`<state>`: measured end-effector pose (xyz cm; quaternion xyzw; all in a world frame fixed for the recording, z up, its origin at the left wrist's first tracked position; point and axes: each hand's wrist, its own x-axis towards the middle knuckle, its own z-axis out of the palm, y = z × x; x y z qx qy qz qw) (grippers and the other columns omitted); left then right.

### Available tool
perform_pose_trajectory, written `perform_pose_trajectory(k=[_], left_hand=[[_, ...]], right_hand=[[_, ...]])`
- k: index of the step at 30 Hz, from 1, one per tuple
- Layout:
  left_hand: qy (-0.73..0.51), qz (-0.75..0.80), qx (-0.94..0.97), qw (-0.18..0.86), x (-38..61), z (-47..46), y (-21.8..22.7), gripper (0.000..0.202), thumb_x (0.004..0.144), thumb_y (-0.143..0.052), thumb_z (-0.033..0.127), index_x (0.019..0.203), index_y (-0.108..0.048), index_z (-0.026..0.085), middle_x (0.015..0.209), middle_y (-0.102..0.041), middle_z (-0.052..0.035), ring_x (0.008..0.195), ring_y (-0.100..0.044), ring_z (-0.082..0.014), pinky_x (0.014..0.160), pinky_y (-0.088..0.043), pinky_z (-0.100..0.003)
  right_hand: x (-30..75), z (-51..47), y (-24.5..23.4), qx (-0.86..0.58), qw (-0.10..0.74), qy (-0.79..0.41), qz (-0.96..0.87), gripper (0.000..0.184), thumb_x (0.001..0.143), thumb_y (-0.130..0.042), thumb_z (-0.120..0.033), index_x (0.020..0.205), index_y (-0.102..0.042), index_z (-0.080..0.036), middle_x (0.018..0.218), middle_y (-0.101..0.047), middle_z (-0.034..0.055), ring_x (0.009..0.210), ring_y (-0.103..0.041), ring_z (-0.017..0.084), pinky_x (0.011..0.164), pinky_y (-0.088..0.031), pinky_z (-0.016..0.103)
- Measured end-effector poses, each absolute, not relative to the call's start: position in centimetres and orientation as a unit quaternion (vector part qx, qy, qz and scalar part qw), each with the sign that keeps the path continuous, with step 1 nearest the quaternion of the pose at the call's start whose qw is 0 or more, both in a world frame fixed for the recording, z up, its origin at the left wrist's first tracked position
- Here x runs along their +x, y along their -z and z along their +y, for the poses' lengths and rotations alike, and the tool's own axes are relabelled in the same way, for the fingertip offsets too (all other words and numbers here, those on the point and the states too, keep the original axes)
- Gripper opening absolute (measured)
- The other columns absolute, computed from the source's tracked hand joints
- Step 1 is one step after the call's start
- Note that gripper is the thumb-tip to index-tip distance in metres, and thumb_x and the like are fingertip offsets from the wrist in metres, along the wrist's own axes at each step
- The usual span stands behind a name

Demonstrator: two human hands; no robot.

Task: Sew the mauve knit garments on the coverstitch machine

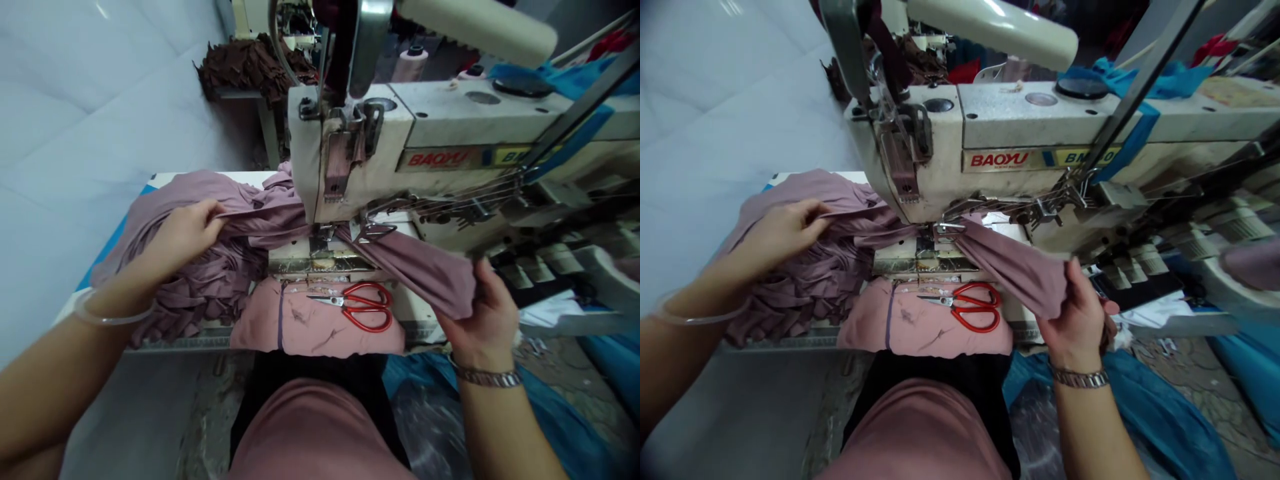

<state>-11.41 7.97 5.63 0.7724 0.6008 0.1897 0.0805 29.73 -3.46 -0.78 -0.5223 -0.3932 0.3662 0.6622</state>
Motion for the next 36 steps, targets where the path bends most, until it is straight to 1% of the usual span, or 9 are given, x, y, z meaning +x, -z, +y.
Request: perform_pose_trajectory(k=[5,10,12,14,17,21,24,29,36], left_hand=[[-0.231,0.615,0.720,0.223,-14.1,7.3,-5.6,0.030,0.087,-0.064,0.045,0.096,-0.072,0.018,0.079,-0.070,0.0005,0.065,-0.052,-0.0102,0.059,-0.038,-0.021],[-0.403,0.630,0.617,0.246,-12.5,6.1,-7.5,0.032,0.083,-0.072,0.044,0.082,-0.067,0.012,0.069,-0.064,-0.0006,0.059,-0.049,-0.0083,0.053,-0.038,-0.021],[-0.374,0.535,0.691,0.310,-9.7,5.3,-7.6,0.032,0.087,-0.067,0.045,0.082,-0.067,0.013,0.069,-0.066,-0.0012,0.058,-0.054,-0.0094,0.054,-0.044,-0.022],[-0.259,0.384,0.811,0.358,-6.5,4.5,-6.6,0.034,0.087,-0.066,0.047,0.098,-0.069,0.015,0.083,-0.071,-0.0046,0.071,-0.065,-0.0144,0.063,-0.053,-0.025],[-0.156,0.274,0.936,0.156,-2.7,3.7,-3.5,0.047,0.088,-0.067,0.036,0.129,-0.057,0.017,0.124,-0.064,-0.0118,0.110,-0.063,-0.0220,0.086,-0.055,-0.031],[-0.134,0.262,0.950,-0.101,-1.6,3.1,-0.5,0.037,0.095,-0.048,0.011,0.131,-0.055,0.014,0.112,-0.066,-0.0105,0.099,-0.064,-0.0202,0.080,-0.055,-0.030],[-0.147,0.243,0.949,-0.138,-1.8,2.4,-0.7,0.034,0.095,-0.046,0.010,0.127,-0.057,0.011,0.107,-0.067,-0.0115,0.093,-0.064,-0.0201,0.075,-0.054,-0.030],[-0.139,0.247,0.949,-0.137,-1.9,2.5,-1.7,0.034,0.097,-0.044,0.010,0.129,-0.056,0.012,0.128,-0.063,-0.0117,0.120,-0.056,-0.0246,0.100,-0.047,-0.044],[-0.089,0.205,0.967,-0.124,-3.0,3.3,-1.7,0.037,0.096,-0.043,0.009,0.131,-0.055,0.011,0.132,-0.060,-0.0127,0.119,-0.058,-0.0214,0.098,-0.051,-0.033]], right_hand=[[29.5,-4.0,0.4,-0.524,0.708,-0.391,-0.267,0.027,0.090,-0.050,-0.048,0.097,-0.067,-0.029,0.117,-0.066,0.0071,0.116,-0.060,0.030,0.084,-0.056,0.052],[26.2,-3.6,-0.4,-0.509,0.727,-0.277,-0.369,0.030,0.094,-0.048,-0.046,0.101,-0.070,-0.027,0.109,-0.068,0.0075,0.104,-0.065,0.028,0.082,-0.057,0.045],[24.4,-3.0,-0.5,-0.498,0.626,-0.219,-0.560,0.023,0.093,-0.053,-0.038,0.103,-0.071,-0.026,0.107,-0.069,0.0054,0.101,-0.066,0.025,0.085,-0.056,0.042],[23.1,-2.0,-0.4,-0.455,0.411,-0.131,-0.779,0.030,0.090,-0.059,-0.031,0.118,-0.066,-0.021,0.118,-0.067,0.0096,0.107,-0.063,0.027,0.090,-0.054,0.045],[22.8,-0.3,0.1,-0.391,0.167,0.075,-0.902,0.044,0.090,-0.057,-0.019,0.133,-0.054,-0.009,0.131,-0.058,0.0195,0.110,-0.057,0.030,0.086,-0.052,0.047],[24.4,0.8,0.3,-0.372,0.095,0.206,-0.900,0.046,0.092,-0.051,-0.012,0.138,-0.048,-0.008,0.118,-0.063,0.0167,0.097,-0.056,0.025,0.080,-0.049,0.040],[25.0,0.3,0.2,-0.347,0.110,0.222,-0.905,0.043,0.092,-0.051,-0.014,0.135,-0.051,-0.007,0.124,-0.060,0.0176,0.106,-0.054,0.027,0.084,-0.048,0.041],[24.2,-0.4,0.6,-0.355,0.115,0.196,-0.907,0.046,0.094,-0.050,-0.017,0.138,-0.047,-0.004,0.138,-0.053,0.0189,0.123,-0.046,0.030,0.098,-0.043,0.045],[24.2,0.0,0.4,-0.394,0.116,0.179,-0.894,0.051,0.094,-0.054,-0.035,0.139,-0.050,-0.011,0.133,-0.056,0.0167,0.116,-0.048,0.033,0.094,-0.044,0.047]])
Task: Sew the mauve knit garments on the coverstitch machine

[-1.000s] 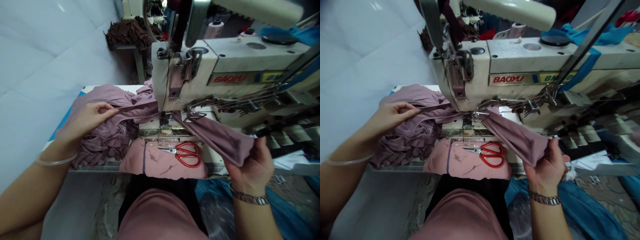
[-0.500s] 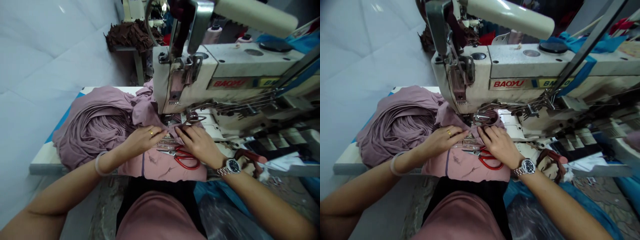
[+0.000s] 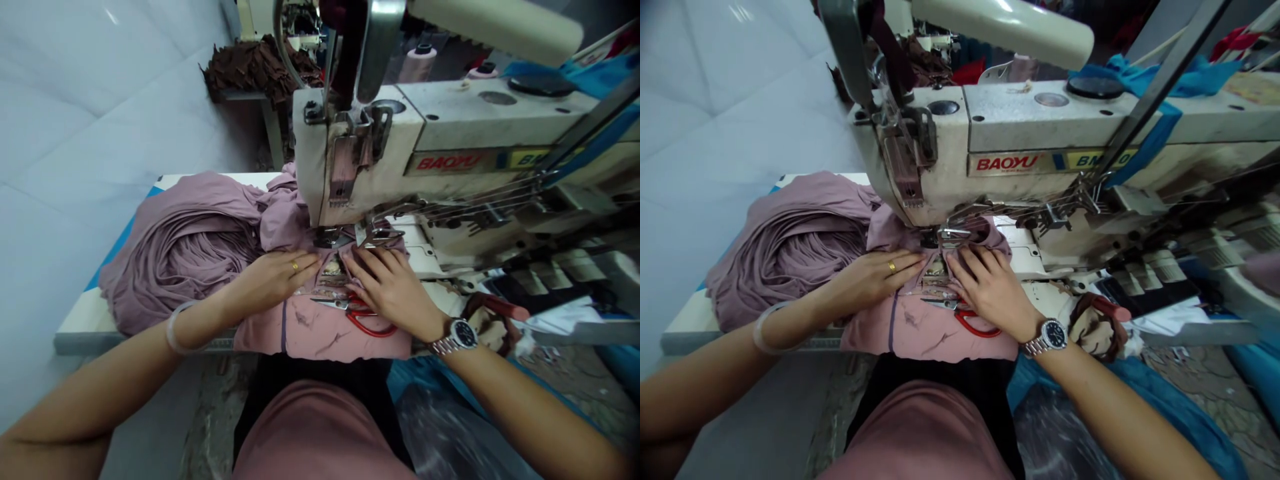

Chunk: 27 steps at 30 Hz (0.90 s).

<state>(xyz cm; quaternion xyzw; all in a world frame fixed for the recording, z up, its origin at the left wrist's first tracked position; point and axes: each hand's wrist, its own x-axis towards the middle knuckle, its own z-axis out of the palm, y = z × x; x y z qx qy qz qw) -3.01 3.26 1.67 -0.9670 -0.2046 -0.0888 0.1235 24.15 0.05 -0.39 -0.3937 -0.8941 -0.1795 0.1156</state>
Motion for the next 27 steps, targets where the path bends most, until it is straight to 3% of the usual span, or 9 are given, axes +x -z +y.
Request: perform_pose_trajectory(k=[4,8,10,14,18,22,27], left_hand=[[0.063,-0.320,-0.934,0.145,-1.4,0.5,-2.5,0.039,0.095,-0.048,0.015,0.133,-0.054,0.013,0.125,-0.062,-0.0141,0.104,-0.062,-0.0252,0.084,-0.055,-0.038],[0.095,-0.308,-0.935,0.147,-0.2,-0.2,-2.1,0.037,0.096,-0.045,0.014,0.131,-0.055,0.007,0.128,-0.060,-0.0168,0.114,-0.058,-0.0267,0.094,-0.052,-0.040],[0.117,-0.288,-0.942,0.129,-0.3,0.6,-1.4,0.035,0.097,-0.042,0.013,0.128,-0.056,0.004,0.129,-0.059,-0.0167,0.118,-0.056,-0.0250,0.099,-0.050,-0.037],[0.157,-0.304,-0.935,0.093,-1.1,2.0,-0.1,0.036,0.096,-0.038,0.008,0.128,-0.055,0.006,0.128,-0.060,-0.0136,0.116,-0.057,-0.0204,0.097,-0.051,-0.031],[0.183,-0.303,-0.931,0.088,-1.4,2.1,0.2,0.037,0.095,-0.041,0.008,0.130,-0.055,0.009,0.125,-0.060,-0.0133,0.110,-0.057,-0.0219,0.093,-0.052,-0.033],[0.160,-0.322,-0.927,0.108,-0.9,1.2,-0.1,0.037,0.096,-0.044,0.014,0.131,-0.056,0.015,0.125,-0.060,-0.0116,0.105,-0.058,-0.0251,0.083,-0.053,-0.038],[0.163,-0.342,-0.921,0.087,-0.3,1.1,0.0,0.040,0.096,-0.041,0.012,0.133,-0.052,0.007,0.126,-0.059,-0.0135,0.108,-0.055,-0.0246,0.088,-0.051,-0.037]], right_hand=[[23.8,-0.2,0.4,-0.386,0.134,0.167,-0.897,0.048,0.092,-0.054,-0.024,0.138,-0.050,-0.008,0.138,-0.054,0.0158,0.121,-0.046,0.033,0.097,-0.043,0.048],[23.0,-0.5,1.1,-0.353,0.170,0.163,-0.906,0.045,0.089,-0.052,-0.008,0.133,-0.052,-0.001,0.138,-0.054,0.0163,0.129,-0.045,0.029,0.106,-0.041,0.043],[22.7,-0.5,1.4,-0.355,0.177,0.156,-0.905,0.045,0.090,-0.053,-0.011,0.133,-0.052,0.000,0.137,-0.055,0.0168,0.128,-0.046,0.029,0.105,-0.042,0.043],[22.5,-0.3,1.7,-0.368,0.189,0.164,-0.896,0.047,0.093,-0.057,-0.025,0.133,-0.053,-0.001,0.136,-0.056,0.0161,0.125,-0.048,0.032,0.101,-0.044,0.045],[22.3,-0.4,1.7,-0.370,0.205,0.165,-0.891,0.045,0.090,-0.056,-0.017,0.133,-0.053,-0.003,0.136,-0.057,0.0149,0.121,-0.049,0.031,0.096,-0.047,0.045],[21.7,-0.7,1.3,-0.379,0.206,0.152,-0.889,0.045,0.091,-0.054,-0.019,0.133,-0.053,-0.003,0.134,-0.059,0.0142,0.117,-0.051,0.031,0.093,-0.048,0.046],[21.1,-0.6,1.0,-0.410,0.211,0.120,-0.879,0.043,0.093,-0.050,-0.021,0.132,-0.054,-0.003,0.129,-0.060,0.0156,0.117,-0.052,0.029,0.095,-0.048,0.045]])
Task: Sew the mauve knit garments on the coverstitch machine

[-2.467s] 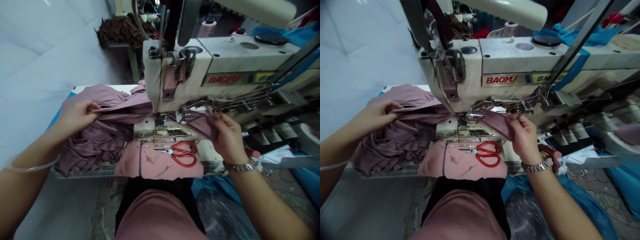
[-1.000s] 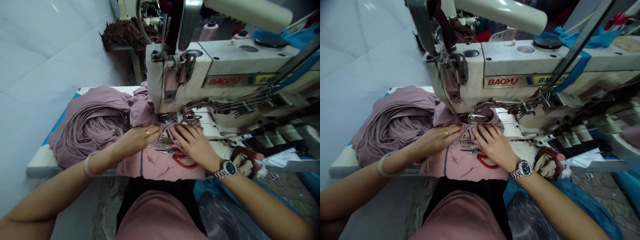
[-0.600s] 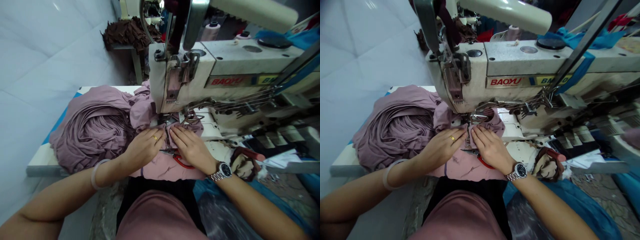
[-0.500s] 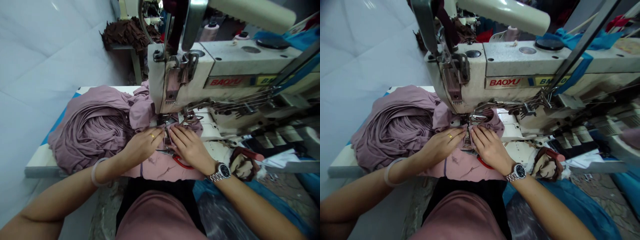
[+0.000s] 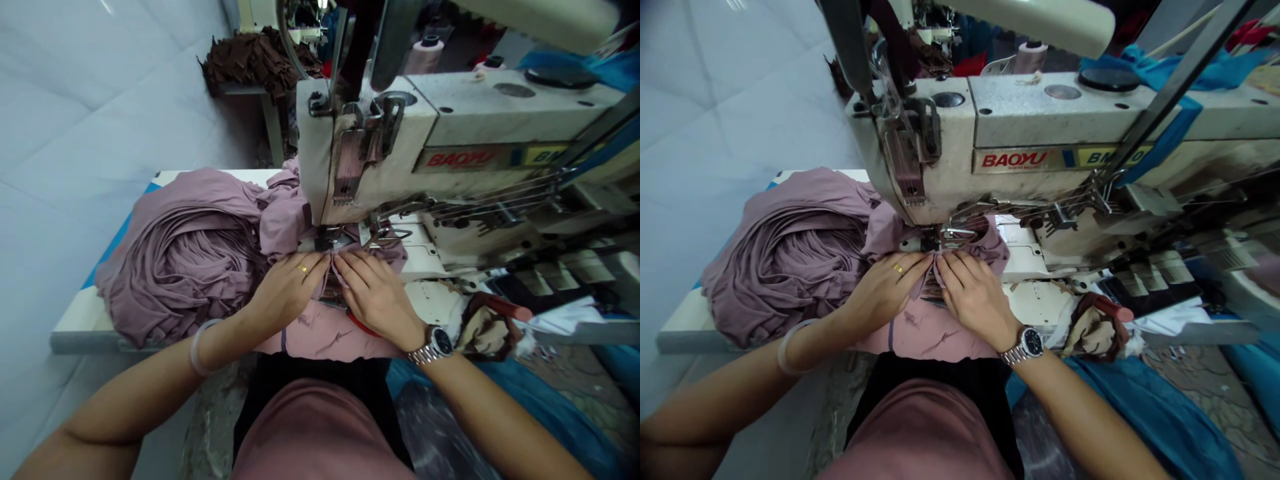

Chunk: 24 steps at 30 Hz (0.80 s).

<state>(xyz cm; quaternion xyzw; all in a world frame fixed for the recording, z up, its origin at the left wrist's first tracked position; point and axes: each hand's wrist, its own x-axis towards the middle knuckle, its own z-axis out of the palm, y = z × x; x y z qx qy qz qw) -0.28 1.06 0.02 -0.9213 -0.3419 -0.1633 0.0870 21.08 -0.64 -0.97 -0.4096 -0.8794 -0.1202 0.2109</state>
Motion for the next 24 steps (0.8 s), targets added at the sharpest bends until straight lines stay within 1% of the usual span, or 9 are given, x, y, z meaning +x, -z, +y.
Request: perform_pose_trajectory(k=[2,6,10,15,20,24], left_hand=[[0.160,-0.352,-0.919,0.072,-0.21,1.22,-0.02,0.040,0.095,-0.041,0.010,0.132,-0.053,0.007,0.126,-0.059,-0.0141,0.109,-0.055,-0.0247,0.087,-0.051,-0.037],[0.157,-0.364,-0.916,0.069,-0.23,1.31,-0.13,0.039,0.094,-0.042,0.011,0.129,-0.057,0.012,0.123,-0.060,-0.0134,0.105,-0.056,-0.0244,0.083,-0.051,-0.037],[0.177,-0.361,-0.913,0.071,-0.32,1.12,-0.01,0.039,0.093,-0.043,0.010,0.129,-0.057,0.012,0.126,-0.060,-0.0119,0.110,-0.055,-0.0236,0.088,-0.049,-0.037],[0.174,-0.353,-0.916,0.070,-0.33,1.07,-0.12,0.039,0.093,-0.042,0.009,0.129,-0.056,0.011,0.129,-0.060,-0.0103,0.111,-0.055,-0.0231,0.088,-0.047,-0.036],[0.171,-0.368,-0.912,0.052,-0.17,1.11,-0.17,0.039,0.093,-0.042,0.011,0.130,-0.055,0.010,0.132,-0.059,-0.0107,0.116,-0.053,-0.0234,0.091,-0.047,-0.037],[0.163,-0.381,-0.909,0.050,-0.07,1.13,-0.07,0.044,0.093,-0.041,0.011,0.136,-0.050,0.010,0.132,-0.058,-0.0112,0.116,-0.053,-0.0231,0.091,-0.047,-0.036]], right_hand=[[21.05,-0.65,0.94,-0.416,0.224,0.102,-0.875,0.042,0.093,-0.048,-0.020,0.131,-0.055,-0.003,0.130,-0.060,0.0156,0.118,-0.051,0.029,0.097,-0.047,0.046],[21.16,-0.84,0.69,-0.425,0.255,0.049,-0.867,0.041,0.095,-0.044,-0.019,0.132,-0.054,-0.005,0.133,-0.058,0.0133,0.120,-0.051,0.028,0.100,-0.044,0.047],[21.12,-1.02,0.39,-0.421,0.213,0.068,-0.879,0.041,0.095,-0.046,-0.022,0.134,-0.054,-0.009,0.138,-0.056,0.0098,0.122,-0.049,0.030,0.098,-0.044,0.048],[21.01,-0.85,0.40,-0.417,0.174,0.104,-0.886,0.041,0.096,-0.046,-0.024,0.133,-0.054,-0.009,0.141,-0.054,0.0093,0.122,-0.049,0.031,0.097,-0.043,0.048],[20.83,-0.53,0.31,-0.409,0.163,0.121,-0.890,0.040,0.096,-0.045,-0.024,0.132,-0.054,-0.008,0.142,-0.053,0.0098,0.122,-0.049,0.029,0.099,-0.042,0.047],[20.64,-0.60,0.06,-0.402,0.164,0.136,-0.891,0.036,0.095,-0.046,-0.022,0.126,-0.059,-0.007,0.139,-0.056,0.0111,0.118,-0.051,0.028,0.093,-0.044,0.044]])
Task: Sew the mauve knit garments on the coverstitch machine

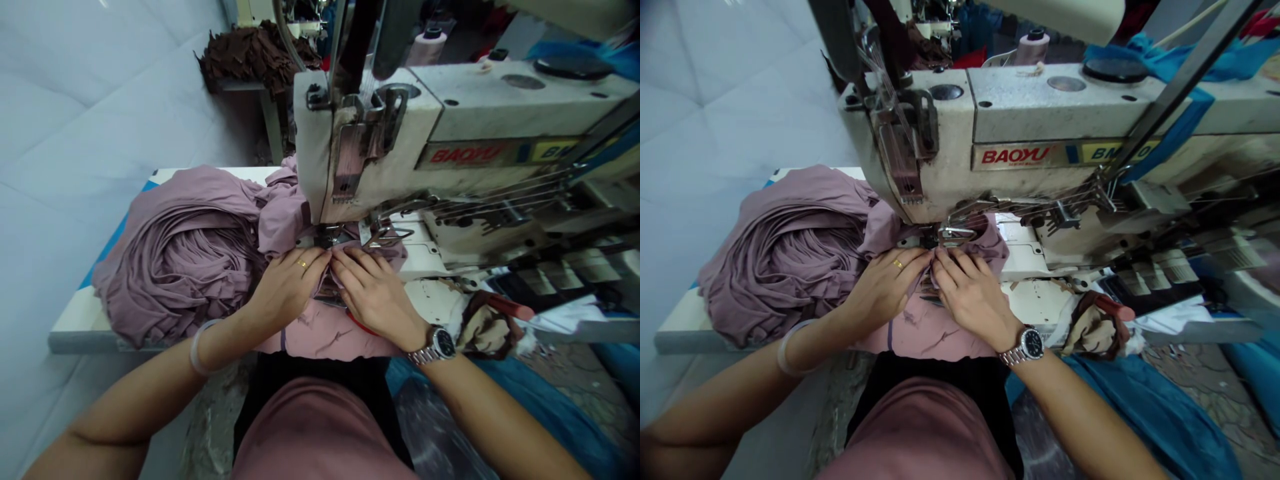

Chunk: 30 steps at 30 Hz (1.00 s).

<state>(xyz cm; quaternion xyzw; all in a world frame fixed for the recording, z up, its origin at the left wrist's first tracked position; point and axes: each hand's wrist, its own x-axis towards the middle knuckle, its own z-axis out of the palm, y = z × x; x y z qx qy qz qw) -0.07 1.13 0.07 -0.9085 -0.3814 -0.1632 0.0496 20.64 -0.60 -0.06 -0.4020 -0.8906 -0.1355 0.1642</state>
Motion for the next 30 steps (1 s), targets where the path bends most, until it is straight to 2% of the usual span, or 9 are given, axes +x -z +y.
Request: perform_pose_trajectory(k=[5,11,17,30], left_hand=[[0.148,-0.371,-0.915,0.059,-0.14,1.19,-0.31,0.044,0.092,-0.041,0.010,0.135,-0.052,0.011,0.132,-0.058,-0.0116,0.114,-0.054,-0.0237,0.089,-0.048,-0.037],[0.153,-0.376,-0.910,0.084,0.18,1.02,-0.48,0.041,0.093,-0.042,0.011,0.132,-0.055,0.009,0.127,-0.061,-0.0122,0.110,-0.056,-0.0241,0.088,-0.049,-0.037],[0.158,-0.390,-0.903,0.094,0.31,1.05,-0.05,0.041,0.093,-0.042,0.010,0.132,-0.054,0.010,0.130,-0.060,-0.0117,0.113,-0.054,-0.0240,0.091,-0.048,-0.037],[0.145,-0.414,-0.893,0.103,0.59,0.54,-0.56,0.037,0.095,-0.044,0.013,0.130,-0.055,0.009,0.128,-0.060,-0.0134,0.109,-0.057,-0.0260,0.087,-0.050,-0.039]], right_hand=[[20.53,-0.81,0.11,-0.406,0.167,0.132,-0.889,0.035,0.094,-0.048,-0.023,0.124,-0.060,-0.008,0.138,-0.056,0.0119,0.108,-0.052,0.027,0.084,-0.046,0.042],[20.41,-0.58,0.66,-0.426,0.210,0.116,-0.873,0.040,0.095,-0.050,-0.025,0.129,-0.057,-0.005,0.133,-0.059,0.0148,0.113,-0.051,0.029,0.090,-0.045,0.042],[20.19,-0.27,0.64,-0.435,0.198,0.108,-0.872,0.041,0.097,-0.047,-0.026,0.131,-0.055,-0.006,0.134,-0.058,0.0126,0.119,-0.049,0.030,0.099,-0.042,0.046],[19.62,-0.15,0.48,-0.440,0.206,0.091,-0.869,0.040,0.097,-0.046,-0.028,0.129,-0.057,-0.007,0.133,-0.058,0.0136,0.119,-0.049,0.029,0.100,-0.041,0.046]])
